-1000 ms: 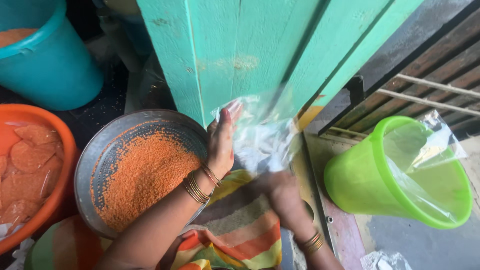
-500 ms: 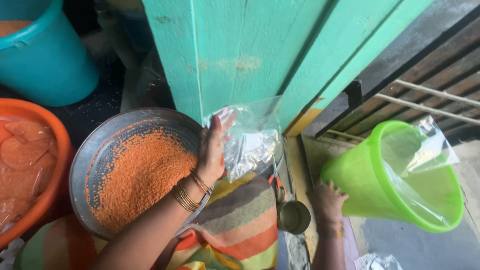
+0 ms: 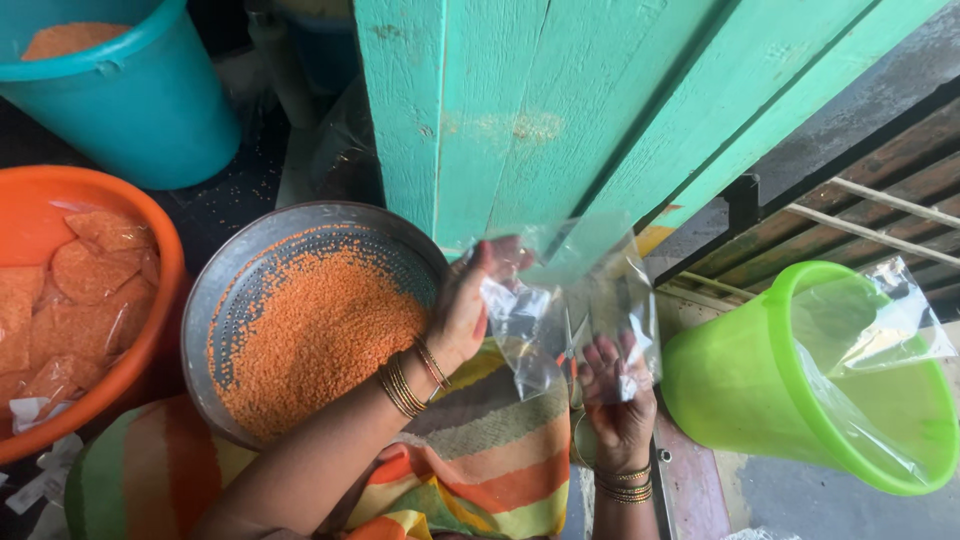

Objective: The person sifts orange lentils in a metal tray, removes debris, and packs the lentils into plastic bags. They use scissors to cut open a bag and then pour lentils into it.

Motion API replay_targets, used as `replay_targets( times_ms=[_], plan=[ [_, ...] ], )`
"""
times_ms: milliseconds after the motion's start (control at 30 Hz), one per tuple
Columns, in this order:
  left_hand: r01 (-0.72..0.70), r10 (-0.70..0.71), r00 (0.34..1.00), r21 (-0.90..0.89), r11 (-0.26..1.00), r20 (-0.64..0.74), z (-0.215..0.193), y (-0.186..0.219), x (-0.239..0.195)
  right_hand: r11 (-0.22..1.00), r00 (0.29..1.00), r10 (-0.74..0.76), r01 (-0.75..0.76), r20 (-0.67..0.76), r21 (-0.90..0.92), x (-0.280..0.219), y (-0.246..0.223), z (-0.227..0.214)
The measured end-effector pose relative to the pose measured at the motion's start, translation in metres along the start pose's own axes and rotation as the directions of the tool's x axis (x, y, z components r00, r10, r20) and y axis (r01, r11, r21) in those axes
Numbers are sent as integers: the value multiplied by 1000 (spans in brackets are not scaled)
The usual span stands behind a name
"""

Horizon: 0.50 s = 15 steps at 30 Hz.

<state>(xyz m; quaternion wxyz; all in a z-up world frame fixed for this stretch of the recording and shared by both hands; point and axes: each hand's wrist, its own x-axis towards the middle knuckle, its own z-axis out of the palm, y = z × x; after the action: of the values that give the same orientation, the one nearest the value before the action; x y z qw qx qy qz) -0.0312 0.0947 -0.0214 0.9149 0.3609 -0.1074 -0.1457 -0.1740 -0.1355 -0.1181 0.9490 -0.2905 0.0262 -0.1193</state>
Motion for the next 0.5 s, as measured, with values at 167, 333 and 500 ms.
replay_targets(
  times_ms=[167,333,500],
  plan=[
    [237,-274,957,293,926,94,-5,-30,-6,980,976,22,-64,215,189,10,-5,83],
    [117,-114,993,461,880,-35,2,-29,-5,549,834,-293,547,468,-632,12,-22,115],
    [36,-101,964,256,966,247,14,-14,-1,-485,849,-53,438,525,-757,15,-19,103]
  ],
)
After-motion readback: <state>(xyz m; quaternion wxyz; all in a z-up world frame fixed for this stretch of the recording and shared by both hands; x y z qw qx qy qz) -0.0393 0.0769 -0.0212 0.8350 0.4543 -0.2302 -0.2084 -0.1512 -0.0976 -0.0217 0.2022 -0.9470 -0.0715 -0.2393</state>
